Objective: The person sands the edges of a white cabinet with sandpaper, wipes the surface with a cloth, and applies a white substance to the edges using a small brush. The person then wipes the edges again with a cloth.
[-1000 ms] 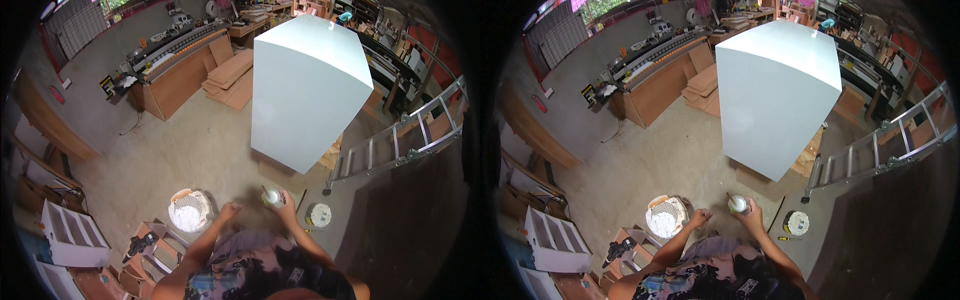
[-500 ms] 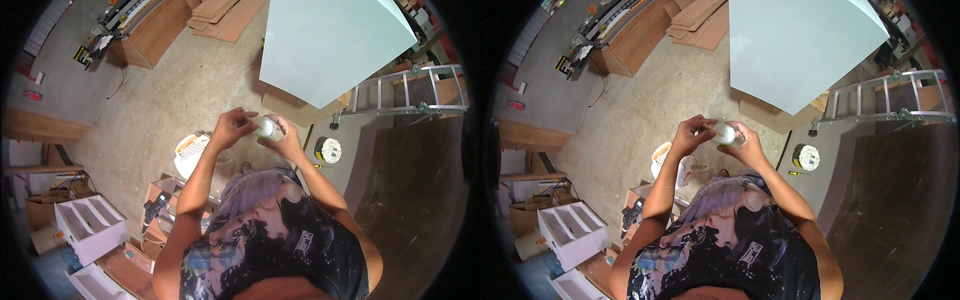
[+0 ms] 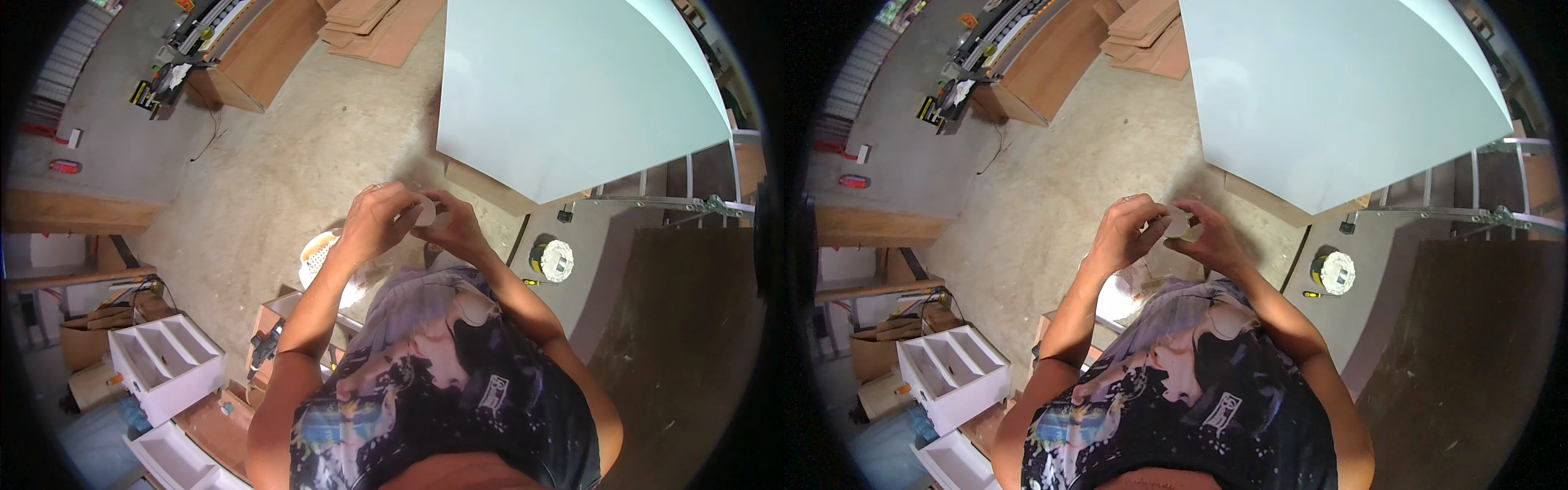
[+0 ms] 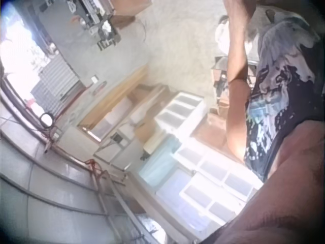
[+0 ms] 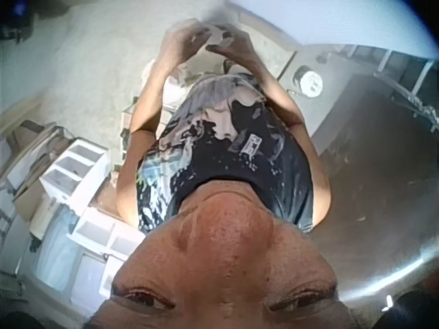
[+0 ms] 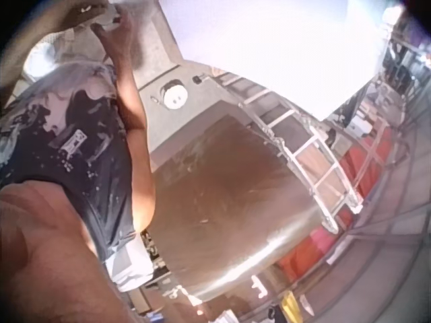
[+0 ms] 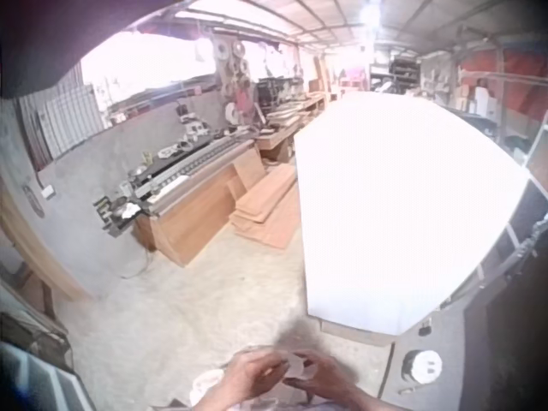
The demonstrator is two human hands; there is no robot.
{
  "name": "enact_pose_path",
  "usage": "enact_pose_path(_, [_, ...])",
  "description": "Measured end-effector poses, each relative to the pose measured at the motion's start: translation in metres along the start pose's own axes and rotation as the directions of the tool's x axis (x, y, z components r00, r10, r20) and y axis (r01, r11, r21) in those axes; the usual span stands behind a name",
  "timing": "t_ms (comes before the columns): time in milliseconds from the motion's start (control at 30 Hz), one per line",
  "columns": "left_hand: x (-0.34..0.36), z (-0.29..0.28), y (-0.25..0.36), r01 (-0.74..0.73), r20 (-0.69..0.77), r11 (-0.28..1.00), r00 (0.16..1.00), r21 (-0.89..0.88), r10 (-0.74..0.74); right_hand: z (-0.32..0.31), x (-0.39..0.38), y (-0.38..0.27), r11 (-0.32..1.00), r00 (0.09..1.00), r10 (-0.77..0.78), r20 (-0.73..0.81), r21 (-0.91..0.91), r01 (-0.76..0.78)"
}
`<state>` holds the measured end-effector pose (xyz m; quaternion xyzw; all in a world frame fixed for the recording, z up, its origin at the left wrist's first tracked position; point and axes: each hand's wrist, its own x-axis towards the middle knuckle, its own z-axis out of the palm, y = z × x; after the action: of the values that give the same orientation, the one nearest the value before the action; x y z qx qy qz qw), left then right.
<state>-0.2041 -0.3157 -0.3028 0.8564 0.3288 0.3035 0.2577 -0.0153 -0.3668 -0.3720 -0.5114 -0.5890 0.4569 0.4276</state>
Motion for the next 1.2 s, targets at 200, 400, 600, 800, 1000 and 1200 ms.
enact_pose_path(200, [0.027, -0.012, -0.02, 0.131, -0.025, 0.991, 0.991, -0.012, -0.131, 0.001, 0.052, -0.001, 0.995, 0.997, -0.073, 0.032, -0.063, 0.074])
enact_pose_path(400, [0.057, -0.03, -0.064, 0.259, 0.065, 0.961, 0.965, -0.097, -0.254, 0.006, 0.102, 0.008, 0.998, 0.997, 0.053, 0.059, 0.014, -0.054])
enact_pose_path(600, [0.095, -0.043, -0.151, 0.224, 0.123, 0.914, 0.973, -0.338, -0.193, 0.023, 0.156, 0.027, 0.999, 0.987, 0.007, -0.163, -0.034, -0.013])
enact_pose_path(800, [0.144, -0.09, -0.249, 0.0, 0.208, 0.936, 0.975, -0.353, 0.079, 0.063, 0.228, 0.013, 0.992, 0.903, 0.105, -0.416, -0.02, -0.124])
enact_pose_path(1000, [0.181, -0.144, -0.303, -0.279, 0.261, 0.888, 0.885, -0.366, 0.385, 0.123, 0.278, -0.004, 0.997, 0.745, 0.073, -0.663, 0.038, -0.063])
enact_pose_path(1200, [0.221, -0.169, -0.31, -0.339, 0.299, 0.789, 0.791, -0.513, 0.534, 0.145, 0.282, -0.03, 0.987, 0.562, 0.094, -0.822, 0.004, -0.159])
